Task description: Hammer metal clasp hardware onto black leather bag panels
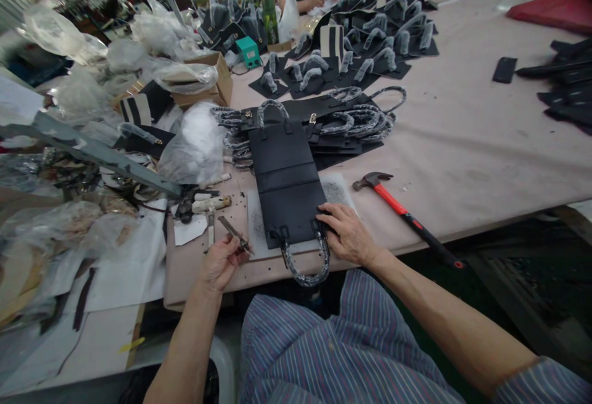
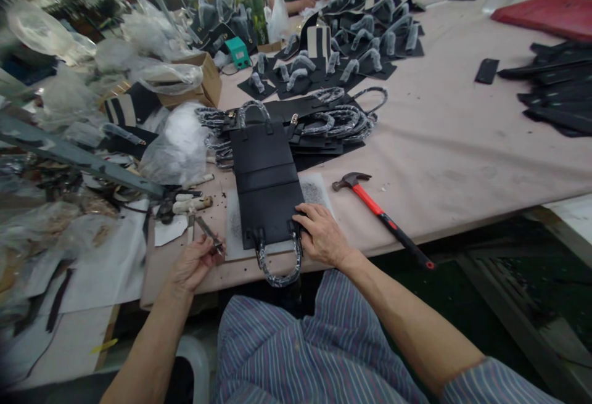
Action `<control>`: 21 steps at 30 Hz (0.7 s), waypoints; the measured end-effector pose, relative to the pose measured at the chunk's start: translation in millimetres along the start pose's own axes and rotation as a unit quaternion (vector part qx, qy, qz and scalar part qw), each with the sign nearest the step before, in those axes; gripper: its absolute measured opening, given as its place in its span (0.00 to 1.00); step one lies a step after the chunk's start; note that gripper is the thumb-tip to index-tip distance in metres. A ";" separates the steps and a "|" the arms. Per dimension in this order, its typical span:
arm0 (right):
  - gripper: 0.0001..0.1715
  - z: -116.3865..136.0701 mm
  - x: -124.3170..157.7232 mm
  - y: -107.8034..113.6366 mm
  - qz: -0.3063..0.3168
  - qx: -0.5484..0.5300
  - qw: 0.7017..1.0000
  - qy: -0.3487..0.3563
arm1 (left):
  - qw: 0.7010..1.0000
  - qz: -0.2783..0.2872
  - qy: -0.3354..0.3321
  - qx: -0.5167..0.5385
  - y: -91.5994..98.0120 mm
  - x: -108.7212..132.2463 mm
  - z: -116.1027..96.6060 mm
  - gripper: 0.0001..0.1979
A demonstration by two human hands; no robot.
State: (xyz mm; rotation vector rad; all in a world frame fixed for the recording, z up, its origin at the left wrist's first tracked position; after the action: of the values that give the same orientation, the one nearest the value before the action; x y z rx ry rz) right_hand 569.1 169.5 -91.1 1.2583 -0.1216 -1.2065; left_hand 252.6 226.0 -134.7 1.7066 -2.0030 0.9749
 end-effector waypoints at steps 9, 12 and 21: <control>0.26 -0.1 0.0 -0.2 -0.003 -0.003 1.000 0.001 | 0.949 -0.027 -0.251 -0.190 -82.4 -0.7 -27.2 0.14; 0.26 -1.3 -0.7 -0.4 0.003 -0.009 1.000 -0.006 | 0.921 -0.038 -0.289 -0.260 -104.2 -3.1 -21.6 0.07; 0.26 -2.4 -3.7 2.9 0.008 -0.017 1.000 -0.017 | 0.884 -0.051 -0.341 -0.317 -114.4 -2.3 -11.5 0.04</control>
State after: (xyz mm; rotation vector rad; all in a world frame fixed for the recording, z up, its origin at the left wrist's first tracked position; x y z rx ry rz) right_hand 570.9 173.3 -87.9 1.2055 -0.1351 -1.2106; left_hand 360.7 230.3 -95.8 1.8444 -2.2183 -0.3898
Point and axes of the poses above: each hand's wrist, its own x-axis away from the middle knuckle, its own y-axis out of the back of the hand, z = x × y, the point moved 8 cm from there along -x, towards the middle knuckle, and after that the axes turned 14 degrees about y, right-handed, at the moved point
